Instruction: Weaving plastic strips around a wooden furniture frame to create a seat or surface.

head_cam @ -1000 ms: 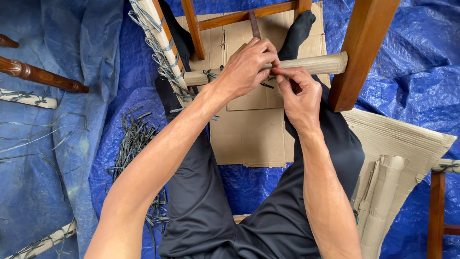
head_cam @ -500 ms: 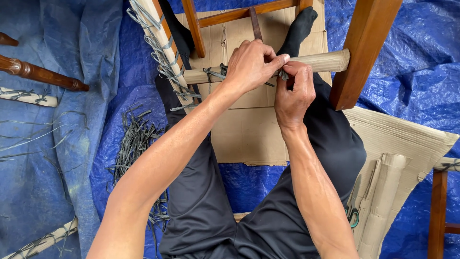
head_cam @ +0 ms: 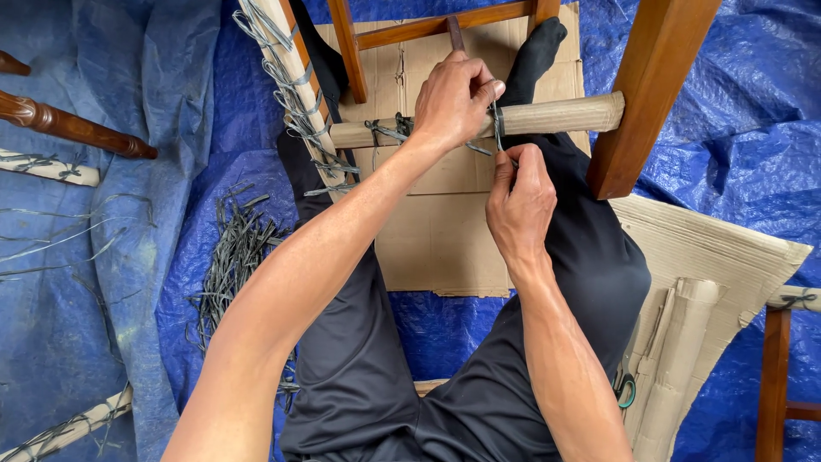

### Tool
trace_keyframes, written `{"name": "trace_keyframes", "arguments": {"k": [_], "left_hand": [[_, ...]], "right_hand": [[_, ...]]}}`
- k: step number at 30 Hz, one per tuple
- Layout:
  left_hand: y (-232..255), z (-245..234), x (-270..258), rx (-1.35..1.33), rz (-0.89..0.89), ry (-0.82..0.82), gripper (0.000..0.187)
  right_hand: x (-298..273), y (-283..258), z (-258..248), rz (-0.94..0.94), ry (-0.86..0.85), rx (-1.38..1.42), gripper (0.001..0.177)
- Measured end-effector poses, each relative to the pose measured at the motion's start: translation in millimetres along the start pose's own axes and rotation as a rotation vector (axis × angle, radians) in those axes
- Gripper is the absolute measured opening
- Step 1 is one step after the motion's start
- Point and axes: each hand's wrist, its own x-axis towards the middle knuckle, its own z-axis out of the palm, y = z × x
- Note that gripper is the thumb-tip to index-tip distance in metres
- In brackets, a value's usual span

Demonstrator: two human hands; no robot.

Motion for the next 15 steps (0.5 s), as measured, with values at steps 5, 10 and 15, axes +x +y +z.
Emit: {"name": "trace_keyframes", "arguments": {"k": [5,10,15], "left_hand": [[-5,10,6,0.086,0.078,0.051,0.026],[-1,0,2,0.086,0.042,0.031,0.027],[-4,-25,-14,-0.108,0.147,-0.004,0.015]], "right_hand": [[1,2,-5,0.012,-0.070,-0.043,0.012],[-7,11,2,0.052,-0.090,0.030,0.015],[-18,34,10,0.488,-0.047,0.675,0.022]]}}
